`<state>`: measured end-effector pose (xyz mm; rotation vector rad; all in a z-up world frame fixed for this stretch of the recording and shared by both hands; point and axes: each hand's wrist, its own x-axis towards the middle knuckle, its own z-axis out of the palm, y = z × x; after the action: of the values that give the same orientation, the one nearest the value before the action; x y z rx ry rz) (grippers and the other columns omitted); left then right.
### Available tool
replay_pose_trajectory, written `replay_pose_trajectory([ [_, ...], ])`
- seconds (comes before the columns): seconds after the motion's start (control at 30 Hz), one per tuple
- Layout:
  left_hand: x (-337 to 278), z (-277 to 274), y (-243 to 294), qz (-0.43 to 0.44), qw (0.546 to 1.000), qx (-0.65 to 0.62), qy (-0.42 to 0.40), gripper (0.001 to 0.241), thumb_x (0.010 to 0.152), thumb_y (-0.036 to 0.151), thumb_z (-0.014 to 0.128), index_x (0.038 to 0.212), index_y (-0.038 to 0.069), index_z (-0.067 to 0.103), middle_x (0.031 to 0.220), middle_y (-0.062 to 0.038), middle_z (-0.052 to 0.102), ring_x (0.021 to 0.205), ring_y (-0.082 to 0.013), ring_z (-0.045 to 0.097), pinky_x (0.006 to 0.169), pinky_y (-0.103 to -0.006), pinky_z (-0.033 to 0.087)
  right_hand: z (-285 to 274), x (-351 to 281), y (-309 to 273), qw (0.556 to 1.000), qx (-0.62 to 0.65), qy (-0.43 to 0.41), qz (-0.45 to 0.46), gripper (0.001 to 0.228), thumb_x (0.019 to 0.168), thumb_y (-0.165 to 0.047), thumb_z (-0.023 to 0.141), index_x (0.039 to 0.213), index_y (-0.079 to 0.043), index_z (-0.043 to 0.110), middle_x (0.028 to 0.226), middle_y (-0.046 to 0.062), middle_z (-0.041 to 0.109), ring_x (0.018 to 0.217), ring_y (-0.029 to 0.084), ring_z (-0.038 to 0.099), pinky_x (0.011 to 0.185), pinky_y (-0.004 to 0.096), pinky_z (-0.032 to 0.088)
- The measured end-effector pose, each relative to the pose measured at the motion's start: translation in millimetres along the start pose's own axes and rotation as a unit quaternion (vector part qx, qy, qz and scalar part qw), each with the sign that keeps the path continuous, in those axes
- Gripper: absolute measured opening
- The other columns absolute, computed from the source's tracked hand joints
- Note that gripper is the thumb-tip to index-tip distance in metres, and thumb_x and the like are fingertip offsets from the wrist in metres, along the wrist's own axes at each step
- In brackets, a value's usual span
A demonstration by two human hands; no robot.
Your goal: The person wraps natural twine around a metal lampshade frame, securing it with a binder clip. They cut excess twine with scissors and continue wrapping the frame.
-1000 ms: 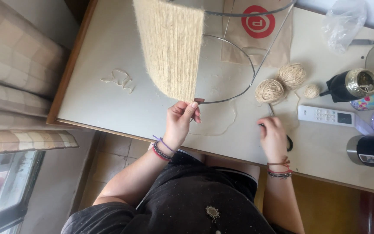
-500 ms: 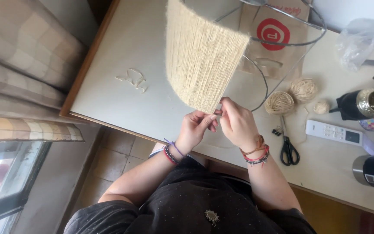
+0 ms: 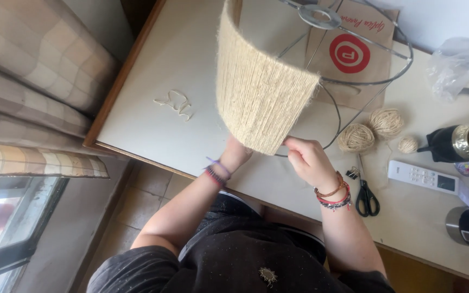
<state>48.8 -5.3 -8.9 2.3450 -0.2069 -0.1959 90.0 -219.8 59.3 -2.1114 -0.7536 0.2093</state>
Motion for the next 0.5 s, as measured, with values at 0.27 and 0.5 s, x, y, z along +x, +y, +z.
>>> replay_pose_trajectory([
  [0.27, -44, -153, 120, 0.247, 0.931, 0.17, 0.21, 0.027, 0.102, 0.034, 0.059, 0.091, 0.011, 0.069, 0.07, -0.008, 0.062, 0.065, -0.0301, 0.06, 0.069, -0.0384, 0.046, 8, -5, 6, 0.998, 0.054, 0.018, 0.007, 0.032, 0.084, 0.003, 0.044, 0.079, -0.009, 0.073, 0.065, 0.001, 0.074, 0.058, 0.011, 0.057, 0.061, 0.027, 0.047],
  [0.5, 33, -146, 130, 0.336, 0.861, 0.153, 0.351, 0.024, 0.102, 0.038, 0.058, 0.092, 0.017, 0.065, 0.084, 0.003, 0.066, 0.083, -0.023, 0.059, 0.094, -0.0405, 0.039, 8, -4, 33, 0.988, 0.152, 0.032, 0.015, 0.02, 0.088, 0.004, 0.056, 0.106, 0.004, 0.066, 0.099, 0.01, 0.069, 0.088, 0.025, 0.078, 0.075, 0.027, 0.062],
])
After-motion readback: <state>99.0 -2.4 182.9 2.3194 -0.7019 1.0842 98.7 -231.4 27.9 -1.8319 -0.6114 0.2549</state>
